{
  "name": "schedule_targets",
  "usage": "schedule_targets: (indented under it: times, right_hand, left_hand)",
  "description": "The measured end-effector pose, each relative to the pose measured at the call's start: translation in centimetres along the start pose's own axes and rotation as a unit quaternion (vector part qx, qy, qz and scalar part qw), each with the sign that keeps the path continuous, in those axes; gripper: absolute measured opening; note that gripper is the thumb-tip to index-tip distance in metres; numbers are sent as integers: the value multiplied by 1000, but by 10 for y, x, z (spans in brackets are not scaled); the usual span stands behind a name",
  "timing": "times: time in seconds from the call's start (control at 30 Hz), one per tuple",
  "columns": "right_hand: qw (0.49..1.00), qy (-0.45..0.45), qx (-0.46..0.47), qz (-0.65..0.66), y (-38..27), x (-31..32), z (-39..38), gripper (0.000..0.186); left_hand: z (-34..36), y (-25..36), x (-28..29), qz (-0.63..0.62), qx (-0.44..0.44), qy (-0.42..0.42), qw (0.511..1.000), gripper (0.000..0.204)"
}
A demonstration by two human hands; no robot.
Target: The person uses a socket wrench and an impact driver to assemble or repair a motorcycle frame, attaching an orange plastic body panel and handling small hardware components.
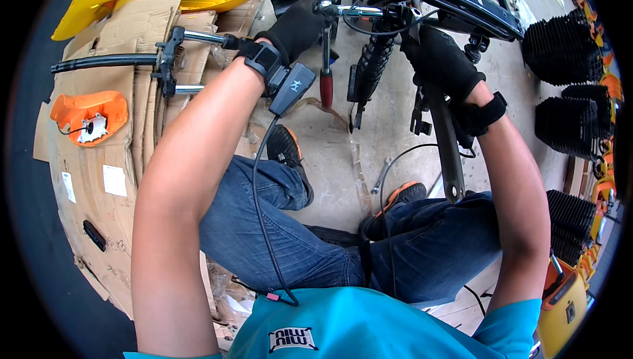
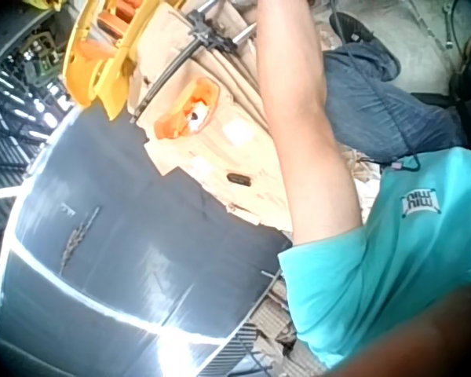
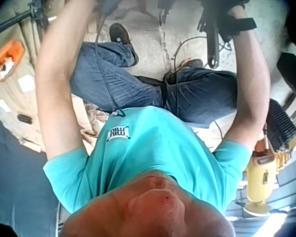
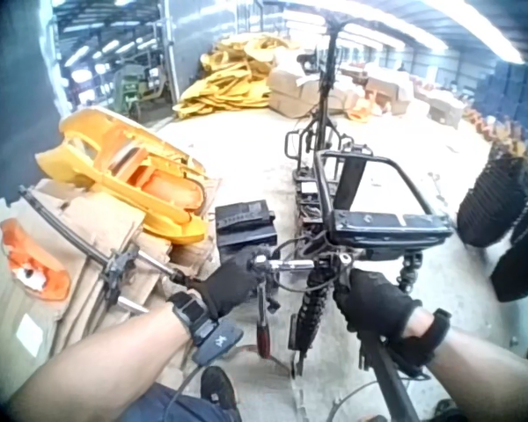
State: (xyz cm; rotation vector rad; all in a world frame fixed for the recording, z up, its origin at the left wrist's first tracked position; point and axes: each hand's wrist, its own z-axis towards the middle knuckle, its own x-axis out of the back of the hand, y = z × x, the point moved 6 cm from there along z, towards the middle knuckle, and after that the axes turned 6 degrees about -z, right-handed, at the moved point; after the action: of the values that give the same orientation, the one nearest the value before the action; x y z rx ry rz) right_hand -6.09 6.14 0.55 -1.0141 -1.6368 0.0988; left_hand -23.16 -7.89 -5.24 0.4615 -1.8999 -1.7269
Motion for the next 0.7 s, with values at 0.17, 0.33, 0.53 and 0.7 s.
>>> schedule_targets:
  times: [0.17,0.33,0.53,0.7]
  right_hand:
    - [1000,-6,-2,2,0,-1,1,21]
    - [1000,5,-1,-7,1,-2,3,21]
    - [1000,8,2,-18,10,-3,4,21]
    - [1000,2,-10,-22,-1,-2,1,21]
  left_hand:
    - [-4,6,0,94,-92,26,991,36]
    - [-2,5,5,148,-91,22,985,28]
    - [-8,7,-3,-73,230,-67,968,42]
    - [-5,-4,4,-40,133,-43,989,36]
